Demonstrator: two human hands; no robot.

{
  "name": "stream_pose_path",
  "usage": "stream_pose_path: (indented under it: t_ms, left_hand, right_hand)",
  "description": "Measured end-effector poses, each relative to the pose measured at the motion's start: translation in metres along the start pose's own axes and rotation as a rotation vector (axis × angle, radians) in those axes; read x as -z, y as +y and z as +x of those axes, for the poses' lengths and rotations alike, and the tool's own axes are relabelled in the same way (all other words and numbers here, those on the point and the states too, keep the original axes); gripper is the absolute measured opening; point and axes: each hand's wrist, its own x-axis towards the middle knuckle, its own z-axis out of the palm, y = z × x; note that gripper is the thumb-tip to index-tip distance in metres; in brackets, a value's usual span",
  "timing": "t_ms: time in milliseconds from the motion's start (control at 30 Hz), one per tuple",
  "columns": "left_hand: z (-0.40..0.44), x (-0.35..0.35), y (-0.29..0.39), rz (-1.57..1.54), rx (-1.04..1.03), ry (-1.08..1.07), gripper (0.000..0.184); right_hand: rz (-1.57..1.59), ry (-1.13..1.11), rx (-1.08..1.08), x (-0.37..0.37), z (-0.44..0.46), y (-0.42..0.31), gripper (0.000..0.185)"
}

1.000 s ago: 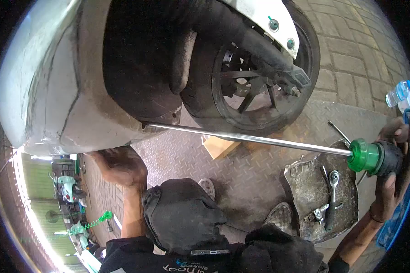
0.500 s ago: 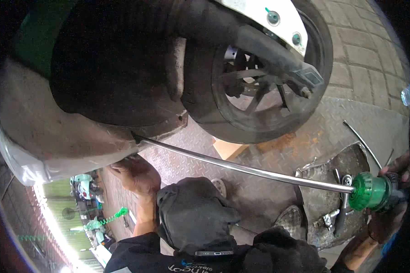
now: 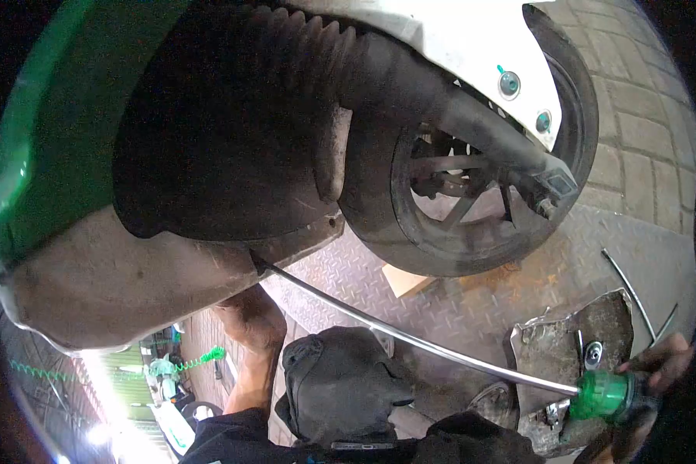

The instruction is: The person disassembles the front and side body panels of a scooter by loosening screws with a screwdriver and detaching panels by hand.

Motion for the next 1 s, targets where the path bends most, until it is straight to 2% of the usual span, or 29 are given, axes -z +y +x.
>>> stream_pose_path:
  t_ms: [33, 133, 200, 267, 367, 433, 533, 600, 667, 800, 867, 900, 967, 1000]
  left_hand:
    - [0.001, 0.000, -0.001, 0.015, -0.051, -0.059, 0.043]
    - [-0.001, -0.005, 0.004, -0.004, -0.014, -0.047, 0.046]
    - [-0.001, 0.001, 0.003, -0.026, 0.019, -0.011, 0.046]
    - [-0.003, 0.005, 0.002, -0.047, 0.048, 0.034, 0.046]
    - [-0.004, 0.010, -0.003, -0.025, 0.022, -0.075, 0.048]
    - [-0.006, 0.017, -0.011, 0.086, -0.005, 0.009, 0.047]
    - [-0.004, 0.011, -0.008, 0.012, -0.002, -0.060, 0.048]
    - [0.002, 0.010, -0.004, -0.039, -0.013, -0.203, 0.049]
    - [0.002, 0.004, -0.003, -0.007, -0.029, -0.160, 0.049]
    - [0.000, 0.008, -0.003, 0.040, -0.034, -0.103, 0.048]
    - [0.003, -0.011, -0.001, 0.020, -0.013, -0.020, 0.051]
    - [0.002, -0.010, -0.001, 0.014, -0.009, -0.015, 0.051]
    - [0.001, -0.006, -0.004, 0.213, -0.014, 0.078, 0.049]
    - [0.004, -0.005, -0.002, 0.023, 0.000, 0.004, 0.056]
  right_hand:
    - [-0.106, -0.041, -0.178, 0.010, 0.000, -0.006, 0.033]
    - [-0.068, -0.062, 0.086, 0.005, 0.000, 0.006, 0.035]
    - [-0.047, -0.087, 0.162, 0.005, 0.000, 0.011, 0.037]
    - [-0.037, -0.115, 0.204, 0.004, 0.001, 0.014, 0.039]
    - [-0.030, -0.145, 0.247, 0.007, 0.003, 0.020, 0.044]
    - [-0.026, -0.153, 0.256, 0.010, 0.004, 0.024, 0.047]
    - [-0.023, -0.162, 0.242, 0.012, 0.004, 0.023, 0.053]
    - [-0.028, -0.178, 0.244, 0.016, 0.001, 0.024, 0.056]
    - [-0.061, -0.234, 0.283, 0.021, 0.000, 0.025, 0.060]
    - [-0.340, -0.440, 0.708, 0.023, 0.003, 0.017, 0.062]
    - [-0.374, -0.186, 0.263, 0.008, -0.002, 0.019, 0.068]
    - [-0.386, -0.142, 0.156, 0.007, -0.001, 0.017, 0.071]
    - [-0.442, -0.135, -0.010, 0.005, 0.003, -0.003, 0.078]
    - [-0.466, -0.145, -0.046, 0.005, 0.004, -0.013, 0.082]
